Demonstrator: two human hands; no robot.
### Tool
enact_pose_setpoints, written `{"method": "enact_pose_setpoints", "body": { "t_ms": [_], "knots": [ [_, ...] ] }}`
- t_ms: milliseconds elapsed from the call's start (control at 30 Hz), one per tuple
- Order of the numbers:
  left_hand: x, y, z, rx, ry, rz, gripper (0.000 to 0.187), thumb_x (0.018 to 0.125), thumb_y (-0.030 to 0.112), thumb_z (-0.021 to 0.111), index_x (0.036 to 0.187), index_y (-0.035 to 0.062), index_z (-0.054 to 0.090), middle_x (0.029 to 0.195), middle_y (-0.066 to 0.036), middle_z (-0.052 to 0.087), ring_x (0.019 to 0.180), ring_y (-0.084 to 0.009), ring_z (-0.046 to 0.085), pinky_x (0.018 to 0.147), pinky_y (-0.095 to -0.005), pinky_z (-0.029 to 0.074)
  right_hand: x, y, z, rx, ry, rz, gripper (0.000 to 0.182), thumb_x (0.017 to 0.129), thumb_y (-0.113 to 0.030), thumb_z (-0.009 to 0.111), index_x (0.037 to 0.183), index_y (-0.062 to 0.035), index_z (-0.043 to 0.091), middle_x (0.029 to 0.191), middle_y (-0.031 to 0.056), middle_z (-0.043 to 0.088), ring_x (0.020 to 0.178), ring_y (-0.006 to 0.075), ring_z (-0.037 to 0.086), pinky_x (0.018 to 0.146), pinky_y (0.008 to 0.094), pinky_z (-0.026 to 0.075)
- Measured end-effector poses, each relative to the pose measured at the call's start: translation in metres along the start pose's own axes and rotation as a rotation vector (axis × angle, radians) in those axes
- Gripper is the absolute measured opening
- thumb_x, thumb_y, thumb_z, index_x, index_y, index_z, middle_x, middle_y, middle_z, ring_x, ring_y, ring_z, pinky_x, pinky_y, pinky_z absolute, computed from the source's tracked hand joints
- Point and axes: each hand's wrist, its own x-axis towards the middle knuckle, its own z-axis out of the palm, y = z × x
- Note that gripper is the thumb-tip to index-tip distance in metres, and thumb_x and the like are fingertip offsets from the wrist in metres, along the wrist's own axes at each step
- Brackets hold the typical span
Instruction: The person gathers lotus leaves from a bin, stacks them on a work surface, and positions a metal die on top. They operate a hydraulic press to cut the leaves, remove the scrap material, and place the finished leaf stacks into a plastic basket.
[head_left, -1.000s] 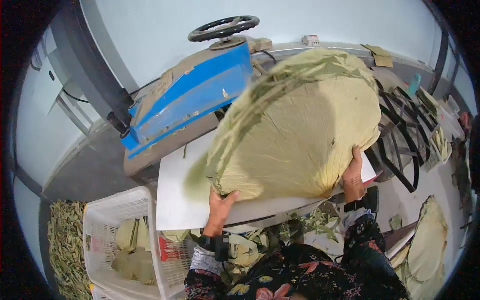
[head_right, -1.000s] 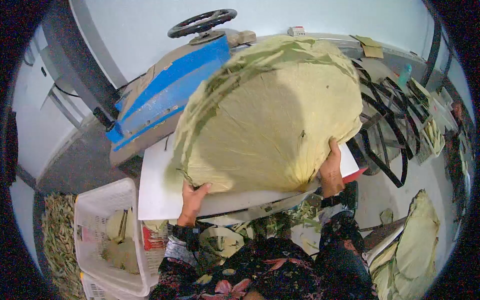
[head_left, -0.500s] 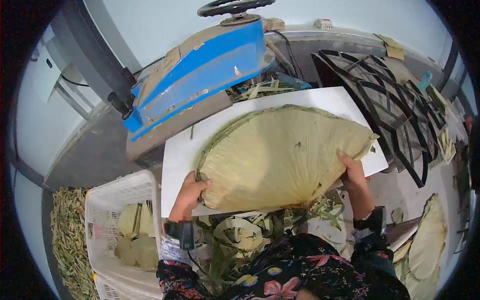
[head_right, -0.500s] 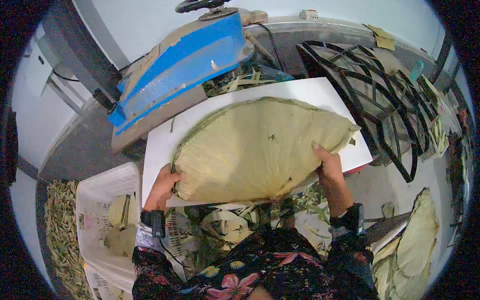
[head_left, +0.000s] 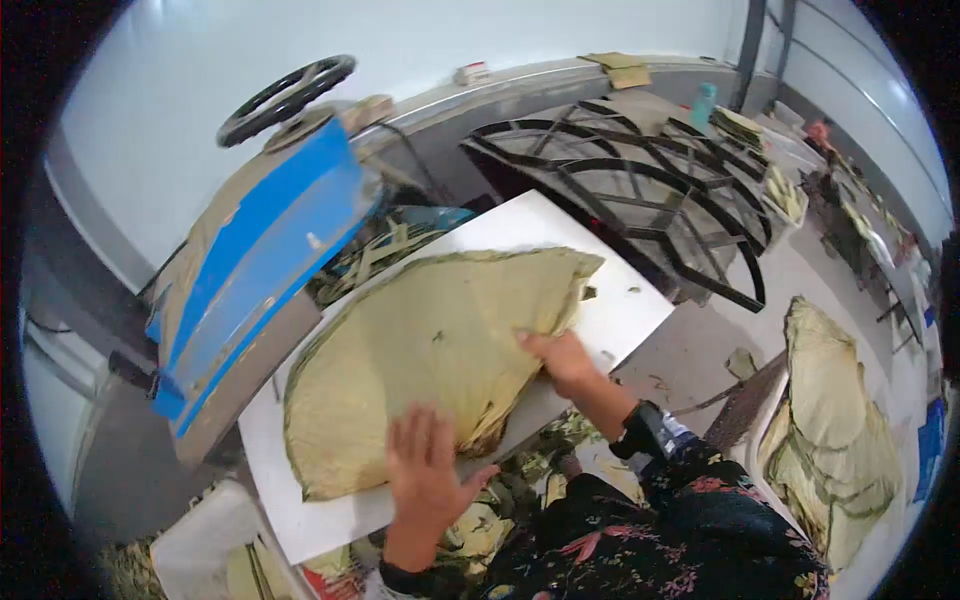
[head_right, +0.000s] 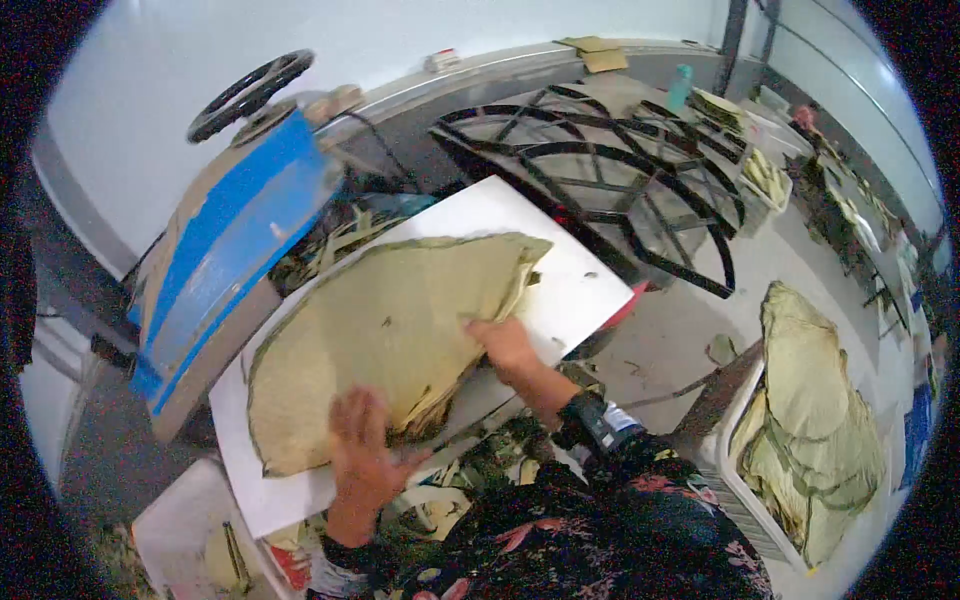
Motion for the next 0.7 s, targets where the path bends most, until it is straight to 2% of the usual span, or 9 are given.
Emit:
{"method": "enact_pose_setpoints", "body": {
  "t_ms": [133,200,300,400,433,500,533,567,700],
  "knots": [
    [0.000,0.007,0.045,-0.172,-0.139,-0.275,0.075,0.058,0.025,0.079,0.119,-0.0001,0.043,0.113,-0.021,0.050,0.107,-0.0391,0.046,0.095,-0.0455,0.035,0.001,-0.002,-0.007,0.110,-0.078,-0.010,0.036,0.082,-0.018,0.064,0.110,0.0037,0.059,0.101,0.0114,0.063,0.083,0.0195,0.060,0.074,0.0332,0.049],
    [0.004,0.011,0.045,-0.160,-0.129,-0.366,0.071,0.058,0.032,0.077,0.111,-0.0061,0.048,0.108,-0.022,0.054,0.104,-0.0360,0.051,0.099,-0.0489,0.034,-0.005,-0.019,-0.020,0.023,-0.197,0.196,0.038,0.082,-0.019,0.064,0.114,0.0001,0.057,0.101,0.0092,0.062,0.082,0.0178,0.061,0.071,0.0335,0.051],
    [0.006,0.012,0.048,-0.143,-0.109,-0.334,0.071,0.057,0.031,0.076,0.111,-0.0058,0.049,0.108,-0.023,0.054,0.104,-0.0375,0.050,0.101,-0.0483,0.032,0.012,-0.071,-0.085,-0.607,-0.472,0.057,0.031,0.084,-0.024,0.063,0.107,-0.0021,0.061,0.095,0.0092,0.064,0.082,0.0154,0.061,0.069,0.0322,0.052],
    [0.004,0.008,0.055,-0.095,-0.145,-0.361,0.072,0.056,0.033,0.074,0.112,-0.0050,0.049,0.108,-0.024,0.054,0.104,-0.0384,0.050,0.102,-0.0487,0.030,0.078,-0.123,-0.180,-1.049,-0.068,-0.671,0.029,0.083,-0.023,0.060,0.101,0.0001,0.061,0.098,0.0171,0.063,0.089,0.0304,0.062,0.077,0.0371,0.048],
    [0.003,0.007,0.054,-0.121,-0.145,-0.352,0.073,0.055,0.034,0.074,0.112,-0.0044,0.049,0.108,-0.024,0.054,0.104,-0.0384,0.051,0.102,-0.0489,0.031,0.085,-0.156,-0.189,-1.105,0.242,-0.628,0.028,0.084,-0.023,0.058,0.101,-0.0004,0.061,0.099,0.0188,0.062,0.092,0.0333,0.060,0.078,0.0379,0.048],
    [0.003,0.009,0.054,-0.127,-0.142,-0.405,0.074,0.054,0.034,0.075,0.112,-0.0038,0.050,0.109,-0.024,0.054,0.104,-0.0384,0.051,0.102,-0.0491,0.031,0.170,-0.168,-0.291,-1.377,0.620,-0.910,0.033,0.085,-0.030,0.057,0.097,0.0009,0.057,0.092,0.0213,0.061,0.084,0.0383,0.059,0.072,0.0433,0.048],
    [0.007,0.008,0.053,-0.121,-0.149,-0.365,0.073,0.053,0.034,0.075,0.112,-0.0032,0.050,0.109,-0.022,0.055,0.105,-0.0372,0.052,0.102,-0.0487,0.032,0.235,-0.161,-0.383,-1.801,0.686,-0.590,0.023,0.086,-0.023,0.054,0.096,-0.0036,0.060,0.089,0.0195,0.058,0.083,0.0345,0.057,0.072,0.0404,0.046],
    [0.008,0.008,0.050,-0.104,-0.159,-0.336,0.072,0.053,0.033,0.076,0.111,-0.0025,0.051,0.109,-0.021,0.056,0.105,-0.0361,0.053,0.102,-0.0483,0.033,0.246,-0.178,-0.408,-1.861,0.671,-0.437,0.024,0.086,-0.024,0.054,0.098,-0.0037,0.060,0.090,0.0190,0.058,0.084,0.0334,0.056,0.074,0.0400,0.045],
    [0.019,0.010,0.039,-0.071,-0.241,-0.443,0.067,0.054,0.032,0.076,0.108,-0.0015,0.053,0.108,-0.017,0.058,0.106,-0.0323,0.054,0.101,-0.0472,0.035,0.307,-0.202,-0.483,-1.957,0.561,-0.235,0.027,0.088,-0.026,0.052,0.104,-0.0038,0.057,0.095,0.0174,0.058,0.089,0.0290,0.055,0.080,0.0385,0.043]
  ]
}}
